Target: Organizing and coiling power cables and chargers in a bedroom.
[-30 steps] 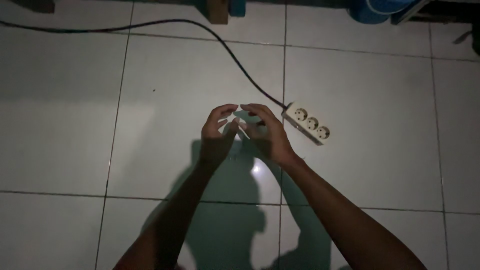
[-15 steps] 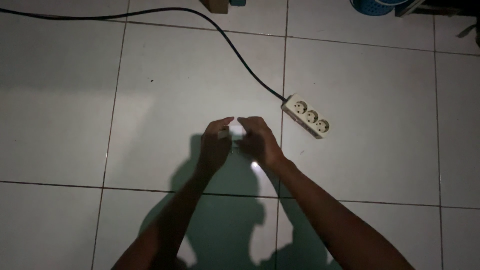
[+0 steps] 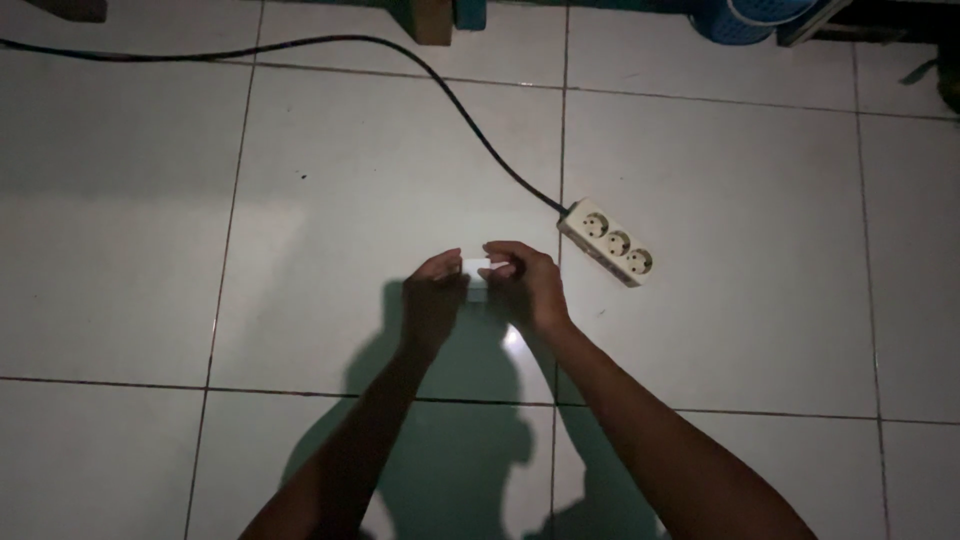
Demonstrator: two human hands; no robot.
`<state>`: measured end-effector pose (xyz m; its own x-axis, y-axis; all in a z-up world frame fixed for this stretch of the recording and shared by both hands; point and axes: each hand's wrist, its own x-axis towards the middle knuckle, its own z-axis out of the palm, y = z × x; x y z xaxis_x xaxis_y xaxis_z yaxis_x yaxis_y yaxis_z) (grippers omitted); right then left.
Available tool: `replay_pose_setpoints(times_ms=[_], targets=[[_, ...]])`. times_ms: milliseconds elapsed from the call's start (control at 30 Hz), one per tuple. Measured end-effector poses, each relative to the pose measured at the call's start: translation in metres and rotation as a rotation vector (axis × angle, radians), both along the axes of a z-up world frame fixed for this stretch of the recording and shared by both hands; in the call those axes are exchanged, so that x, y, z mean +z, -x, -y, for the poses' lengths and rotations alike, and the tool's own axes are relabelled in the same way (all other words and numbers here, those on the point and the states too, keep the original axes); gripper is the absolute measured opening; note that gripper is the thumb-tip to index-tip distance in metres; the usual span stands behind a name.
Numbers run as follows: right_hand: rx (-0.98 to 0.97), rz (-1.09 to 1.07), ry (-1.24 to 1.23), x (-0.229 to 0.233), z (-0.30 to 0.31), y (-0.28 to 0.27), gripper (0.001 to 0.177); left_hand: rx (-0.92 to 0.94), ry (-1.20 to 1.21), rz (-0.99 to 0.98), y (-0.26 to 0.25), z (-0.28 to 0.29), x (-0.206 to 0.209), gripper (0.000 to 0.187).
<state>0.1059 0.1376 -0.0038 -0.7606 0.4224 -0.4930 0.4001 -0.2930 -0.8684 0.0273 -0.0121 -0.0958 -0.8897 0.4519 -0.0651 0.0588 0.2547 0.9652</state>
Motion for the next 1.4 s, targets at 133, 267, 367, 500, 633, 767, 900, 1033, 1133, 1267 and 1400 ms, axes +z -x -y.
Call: replay_pose_setpoints(times_ms=[133,267,367,500,633,767,900,1033,1133,1267,1400], targets=[[0.083,-0.155,-0.197,-0.044,-0.021,-0.002,0.034,0.052,-0.149,0.185,0.0,-0.009,-0.01,0.041],[0.073,-0.204,-0.29,0.009,-0.024,0.005,0.036,0.09,-0.244,0.416,0.009,-0.022,0.04,0.039],[0.079,-0.146,-0.425,0.038,-0.036,0.011,0.037,0.074,-0.295,0.427,0.019,-0.037,0.059,0.039],[0.034,-0.19,-0.436,0.065,-0.054,0.018,0.04,0.022,-0.254,0.352,0.032,-0.062,0.108,0.037],[0.003,-0.282,-0.472,0.112,-0.067,0.024,0.038,-0.061,-0.335,0.253,0.047,-0.083,0.151,0.038],[-0.039,-0.341,-0.545,0.164,-0.076,0.025,0.043,-0.095,-0.372,0.365,0.047,-0.099,0.238,0.045],[-0.074,-0.427,-0.534,0.198,-0.086,0.027,0.046,-0.117,-0.46,0.286,0.049,-0.113,0.288,0.045],[-0.1,-0.564,-0.485,0.231,-0.092,0.025,0.045,-0.123,-0.504,0.203,0.047,-0.119,0.334,0.044],[-0.144,-0.618,-0.468,0.259,-0.094,0.02,0.042,-0.096,-0.476,0.178,0.043,-0.121,0.362,0.043],[-0.213,-0.678,-0.467,0.288,-0.097,0.015,0.037,-0.148,-0.583,0.143,0.038,-0.12,0.391,0.045],[-0.331,-0.67,-0.486,0.302,-0.103,0.008,0.032,-0.257,-0.611,0.107,0.032,-0.117,0.409,0.053]])
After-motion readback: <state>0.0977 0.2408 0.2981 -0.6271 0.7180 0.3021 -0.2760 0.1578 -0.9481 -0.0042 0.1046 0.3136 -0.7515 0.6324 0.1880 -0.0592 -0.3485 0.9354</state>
